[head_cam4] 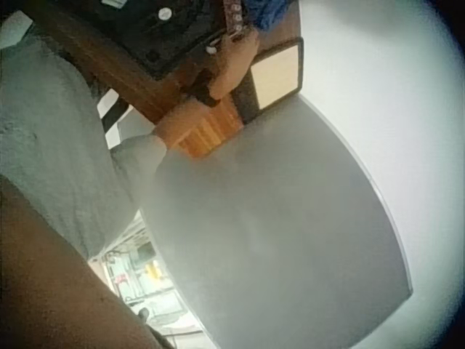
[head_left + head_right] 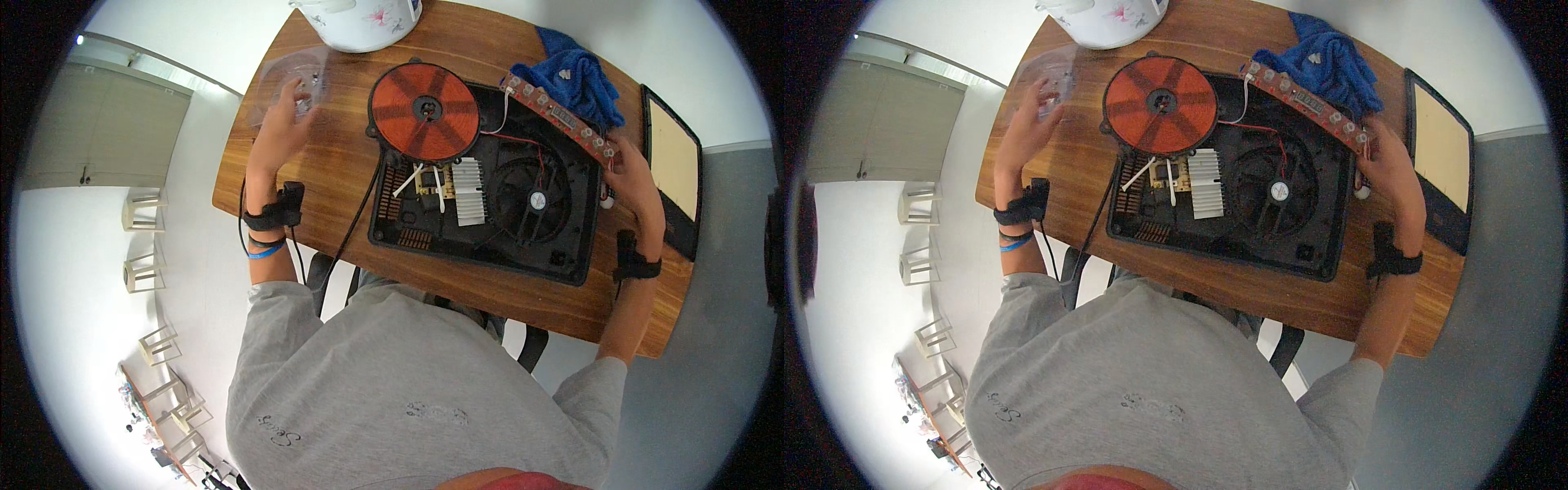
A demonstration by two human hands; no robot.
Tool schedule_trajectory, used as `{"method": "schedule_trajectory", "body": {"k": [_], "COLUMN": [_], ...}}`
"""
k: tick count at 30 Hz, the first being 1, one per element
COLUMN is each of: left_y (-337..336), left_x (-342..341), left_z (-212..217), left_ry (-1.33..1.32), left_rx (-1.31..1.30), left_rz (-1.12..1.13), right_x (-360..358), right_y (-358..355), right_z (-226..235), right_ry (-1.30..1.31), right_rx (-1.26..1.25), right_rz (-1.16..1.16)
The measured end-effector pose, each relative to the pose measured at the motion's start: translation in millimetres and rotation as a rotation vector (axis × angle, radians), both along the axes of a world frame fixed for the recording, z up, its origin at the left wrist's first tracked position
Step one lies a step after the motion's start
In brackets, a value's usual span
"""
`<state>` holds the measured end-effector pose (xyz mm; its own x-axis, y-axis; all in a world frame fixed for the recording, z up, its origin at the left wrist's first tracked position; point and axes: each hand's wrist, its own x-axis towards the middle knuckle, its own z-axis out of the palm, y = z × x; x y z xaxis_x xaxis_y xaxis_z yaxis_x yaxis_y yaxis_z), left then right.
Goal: The person wipes the interior of a black plastic casing with a blue cloth, then places a fan and a circuit board inside. They connect wires and secure the board with screws using a screwdriver.
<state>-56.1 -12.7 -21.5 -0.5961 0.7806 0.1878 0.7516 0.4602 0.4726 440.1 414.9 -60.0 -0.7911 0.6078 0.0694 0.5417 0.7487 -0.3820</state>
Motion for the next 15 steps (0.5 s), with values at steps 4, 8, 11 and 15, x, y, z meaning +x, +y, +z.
{"method": "schedule_trajectory", "body": {"k": [4, 8, 11, 15], "left_y": [8.8, 19.9, 21.6, 13.6], "left_x": [31.3, 53.7, 52.2, 43.4], "left_z": [3.9, 6.8, 10.2, 4.9], "left_ry": [-0.155, -0.56, -0.423, -0.001], "left_rx": [0.058, 0.112, 0.056, -0.038], "left_rz": [-0.105, -0.224, -0.338, -0.414], "right_x": [-8.9, -14.5, -14.7, -11.3], "right_y": [-9.4, -18.9, -23.7, -17.4], "right_z": [4.6, 4.3, 9.7, 6.4], "right_ry": [-0.141, -0.149, -0.165, -0.158], "right_rx": [0.052, 0.082, 0.101, 0.085], "right_rz": [-0.023, -0.059, -0.075, -0.072]}}
